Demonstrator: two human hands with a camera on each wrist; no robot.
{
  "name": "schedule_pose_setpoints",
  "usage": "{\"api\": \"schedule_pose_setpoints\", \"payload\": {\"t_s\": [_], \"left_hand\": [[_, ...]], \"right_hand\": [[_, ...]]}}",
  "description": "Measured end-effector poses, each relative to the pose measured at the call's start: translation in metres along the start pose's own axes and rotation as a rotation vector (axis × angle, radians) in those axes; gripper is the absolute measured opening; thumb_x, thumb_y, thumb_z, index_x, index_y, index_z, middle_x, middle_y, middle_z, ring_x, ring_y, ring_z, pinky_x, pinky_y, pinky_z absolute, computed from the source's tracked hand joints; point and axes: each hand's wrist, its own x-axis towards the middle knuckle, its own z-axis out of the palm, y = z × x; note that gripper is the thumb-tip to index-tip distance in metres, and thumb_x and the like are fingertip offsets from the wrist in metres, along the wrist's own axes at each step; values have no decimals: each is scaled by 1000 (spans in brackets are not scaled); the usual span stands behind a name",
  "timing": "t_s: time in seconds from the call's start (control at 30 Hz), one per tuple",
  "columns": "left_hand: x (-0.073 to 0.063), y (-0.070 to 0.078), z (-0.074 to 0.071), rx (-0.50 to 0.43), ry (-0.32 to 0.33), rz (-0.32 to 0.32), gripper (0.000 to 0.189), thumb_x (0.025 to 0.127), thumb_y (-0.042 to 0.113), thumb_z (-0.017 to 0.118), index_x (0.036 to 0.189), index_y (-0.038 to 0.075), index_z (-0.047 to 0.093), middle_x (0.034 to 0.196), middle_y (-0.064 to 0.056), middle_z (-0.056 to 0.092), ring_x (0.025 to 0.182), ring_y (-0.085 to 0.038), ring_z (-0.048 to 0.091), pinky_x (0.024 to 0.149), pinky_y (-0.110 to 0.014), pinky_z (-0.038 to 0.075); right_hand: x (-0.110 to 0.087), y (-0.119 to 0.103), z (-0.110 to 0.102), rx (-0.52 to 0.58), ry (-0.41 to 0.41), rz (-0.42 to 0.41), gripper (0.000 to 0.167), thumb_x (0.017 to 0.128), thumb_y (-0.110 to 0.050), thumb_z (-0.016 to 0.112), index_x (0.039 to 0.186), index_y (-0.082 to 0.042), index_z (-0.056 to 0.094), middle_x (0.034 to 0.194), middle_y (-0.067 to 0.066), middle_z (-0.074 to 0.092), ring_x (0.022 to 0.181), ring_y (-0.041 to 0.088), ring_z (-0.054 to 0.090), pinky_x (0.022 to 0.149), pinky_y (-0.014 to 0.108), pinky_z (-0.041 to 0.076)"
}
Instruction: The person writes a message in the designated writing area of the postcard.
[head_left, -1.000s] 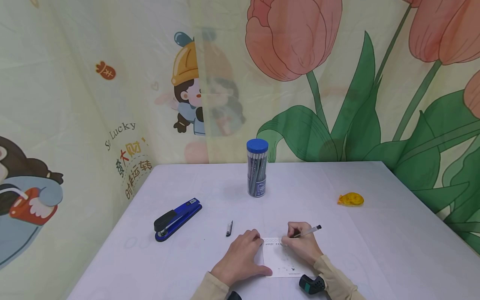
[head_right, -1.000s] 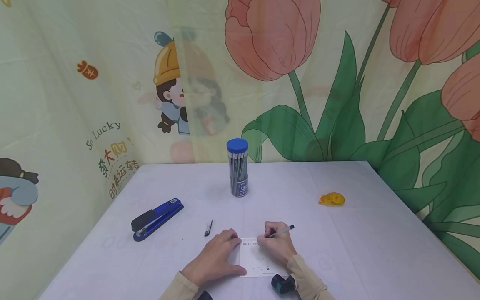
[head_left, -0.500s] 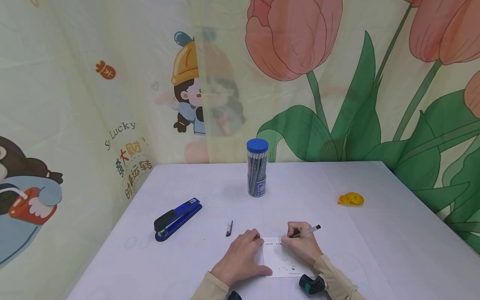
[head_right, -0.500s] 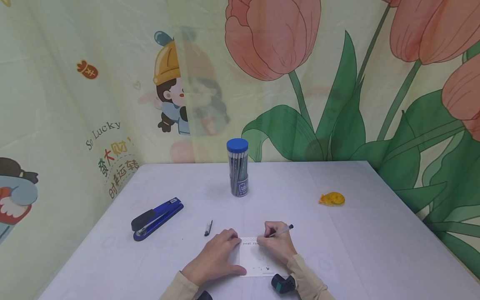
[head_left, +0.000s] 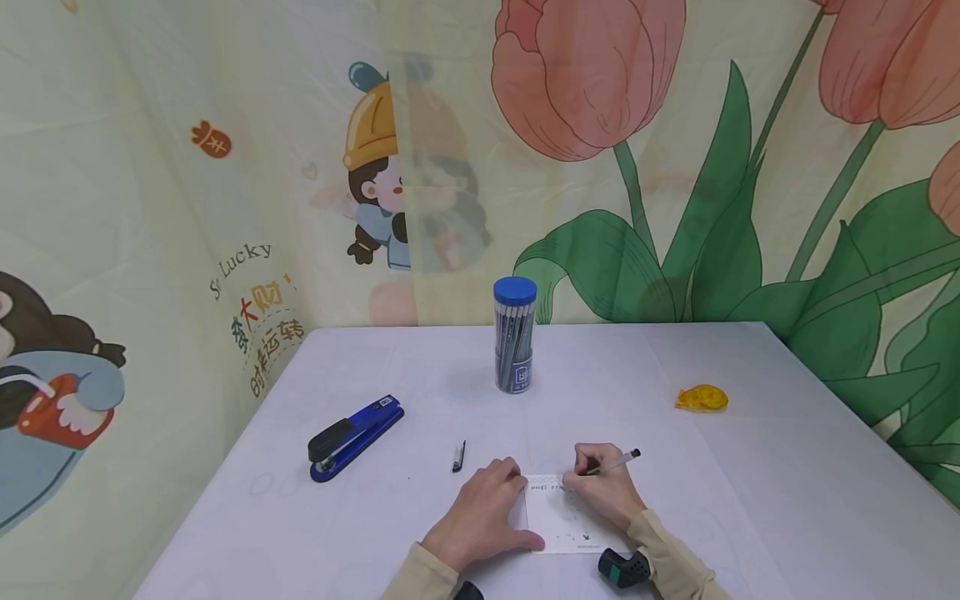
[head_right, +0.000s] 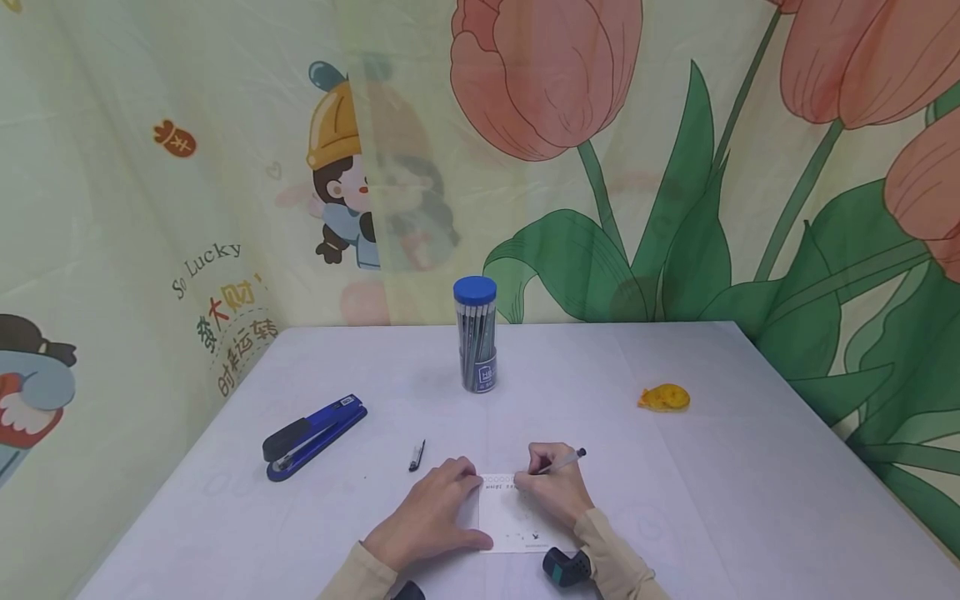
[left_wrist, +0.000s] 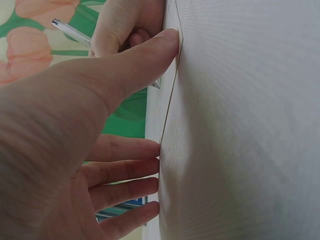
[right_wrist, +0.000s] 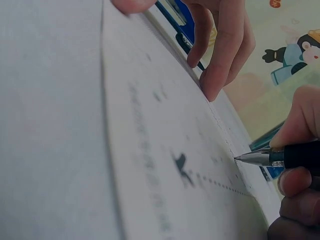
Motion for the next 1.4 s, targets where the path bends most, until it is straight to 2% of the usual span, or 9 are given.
{"api": "schedule_pose_setpoints", "payload": {"t_s": [0.43,0.93,1.17,1.4], "left_hand": [[0,0,0,-2,-9,-5,69,65,56,81,110,5,70,103,5,54,90,-8,47,79,-23,44],[0,0,-1,-3,1,0,68,65,55,81,109,5,70,102,5,54,91,-8,48,80,-23,44],[0,1,-1,-3,-15,-13,70,65,57,81,111,5,70,103,5,55,91,-9,48,82,-24,44],[0,2,-2,-18,-25,-21,70,65,57,80,110,6,70,103,5,54,89,-8,47,79,-24,44]], "right_hand": [[1,4,1,35,62,-19,27,64,15,61,57,-5,45,54,-4,41,54,6,43,56,19,34],[1,2,0,-28,33,-30,27,66,13,60,57,-6,45,55,-5,42,58,8,45,59,20,35],[1,2,0,-22,21,-63,27,65,14,60,57,-6,44,55,-6,40,57,6,44,59,20,34],[1,2,0,-8,14,-46,26,64,13,60,56,-6,44,54,-6,40,56,6,43,58,19,34]]}}
